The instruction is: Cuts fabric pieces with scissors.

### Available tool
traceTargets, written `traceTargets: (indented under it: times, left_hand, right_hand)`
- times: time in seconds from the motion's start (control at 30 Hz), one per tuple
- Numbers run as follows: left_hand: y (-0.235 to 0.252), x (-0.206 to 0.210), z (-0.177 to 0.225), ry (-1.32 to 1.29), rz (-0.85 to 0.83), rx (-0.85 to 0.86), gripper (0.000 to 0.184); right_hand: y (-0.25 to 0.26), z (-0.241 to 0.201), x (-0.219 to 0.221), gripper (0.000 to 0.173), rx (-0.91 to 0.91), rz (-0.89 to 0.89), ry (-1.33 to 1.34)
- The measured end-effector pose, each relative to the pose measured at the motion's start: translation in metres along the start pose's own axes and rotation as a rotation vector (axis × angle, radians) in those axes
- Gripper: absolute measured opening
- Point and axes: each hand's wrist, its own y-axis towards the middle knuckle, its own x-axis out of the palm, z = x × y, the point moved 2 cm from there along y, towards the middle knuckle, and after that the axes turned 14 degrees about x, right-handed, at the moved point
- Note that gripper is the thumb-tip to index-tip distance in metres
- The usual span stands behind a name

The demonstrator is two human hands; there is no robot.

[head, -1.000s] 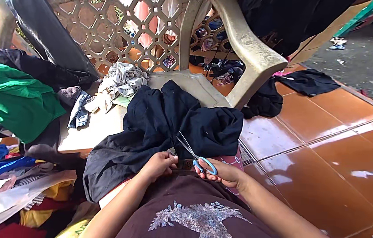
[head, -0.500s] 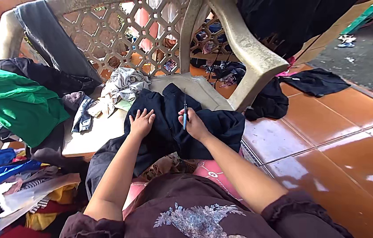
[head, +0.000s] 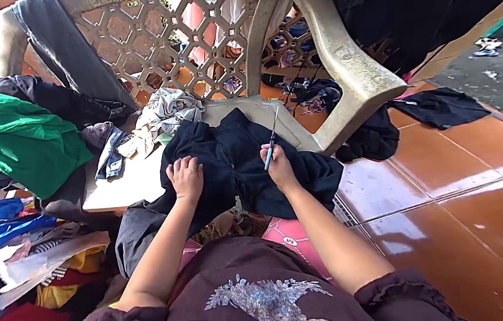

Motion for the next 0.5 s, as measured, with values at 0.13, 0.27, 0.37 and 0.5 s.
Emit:
traceTargets:
  times: [0.13, 0.27, 0.37, 0.5]
  left_hand:
    - [-0.026, 0.005, 0.059, -0.134, -0.142, 0.212, 0.046]
    - [-0.015, 0.009, 0.067, -0.120, -0.472, 0.064, 0.058]
    - [-0.014, 0.013, 0.064, -0.100, -0.436, 0.089, 0.041]
    - [-0.015, 0.011, 0.063, -0.132, -0.438, 0.061, 0.037]
  right_hand:
    - [-0.045, -0.011, -0.006, 0.040, -0.058, -0.107, 0.146]
    - [-0.088, -0.012, -0.006, 0.033, 0.222, -0.422, 0.090]
    - [-0.100, 0.001, -0.003, 0.027, 0.402, -0.589, 0.073]
    - [-0.104, 0.016, -0.003, 0.035, 0.542, -0.719, 0.010]
